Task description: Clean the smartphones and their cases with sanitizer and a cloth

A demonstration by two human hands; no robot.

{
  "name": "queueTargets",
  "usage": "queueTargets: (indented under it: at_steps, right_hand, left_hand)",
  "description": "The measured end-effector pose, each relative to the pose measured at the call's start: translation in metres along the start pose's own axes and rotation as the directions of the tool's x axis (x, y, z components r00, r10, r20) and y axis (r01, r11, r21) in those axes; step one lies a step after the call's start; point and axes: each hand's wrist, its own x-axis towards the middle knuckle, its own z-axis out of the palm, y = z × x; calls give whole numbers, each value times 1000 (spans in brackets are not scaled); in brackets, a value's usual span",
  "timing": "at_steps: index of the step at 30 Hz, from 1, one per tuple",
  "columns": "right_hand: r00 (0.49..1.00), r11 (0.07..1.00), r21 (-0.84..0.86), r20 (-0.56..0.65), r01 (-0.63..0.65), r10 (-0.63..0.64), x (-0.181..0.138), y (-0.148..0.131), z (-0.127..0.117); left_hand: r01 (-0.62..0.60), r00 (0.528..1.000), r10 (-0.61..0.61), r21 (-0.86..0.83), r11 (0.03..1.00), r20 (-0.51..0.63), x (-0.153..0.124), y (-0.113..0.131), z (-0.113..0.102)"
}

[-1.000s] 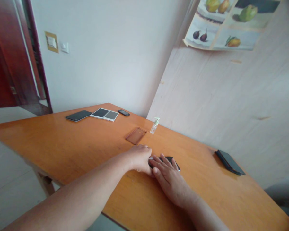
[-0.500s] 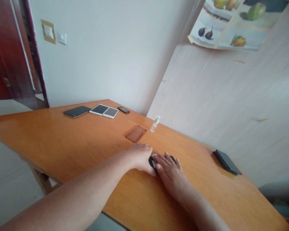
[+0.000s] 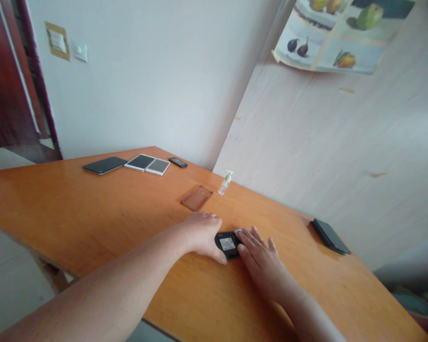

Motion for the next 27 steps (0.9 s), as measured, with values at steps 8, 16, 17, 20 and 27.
queueTargets:
  at_steps: [8, 16, 17, 20, 27]
  right_hand:
    - [985, 986, 18, 47, 163, -164, -11, -17, -9]
    - [993, 994, -5, 44, 107, -106, -14, -10, -12]
    - [980, 983, 35, 75, 181, -183, -17, -21, -14]
    - [951, 955, 102, 116, 277, -288, -22, -38, -19]
    - [1000, 999, -36, -20, -4, 3, -12, 12, -15]
  left_hand:
    - [-18, 1000, 18, -16, 1000, -23, -1, 1, 1]
    - [-30, 999, 30, -6, 1000, -26, -1, -1, 2]
    - [-35, 999, 35, -1, 999, -28, -1, -1, 2]
    - [-31, 999, 31, 7, 1000, -22, -2, 1, 0]
    - [-29, 1000, 29, -16, 999, -4, -2, 1, -2]
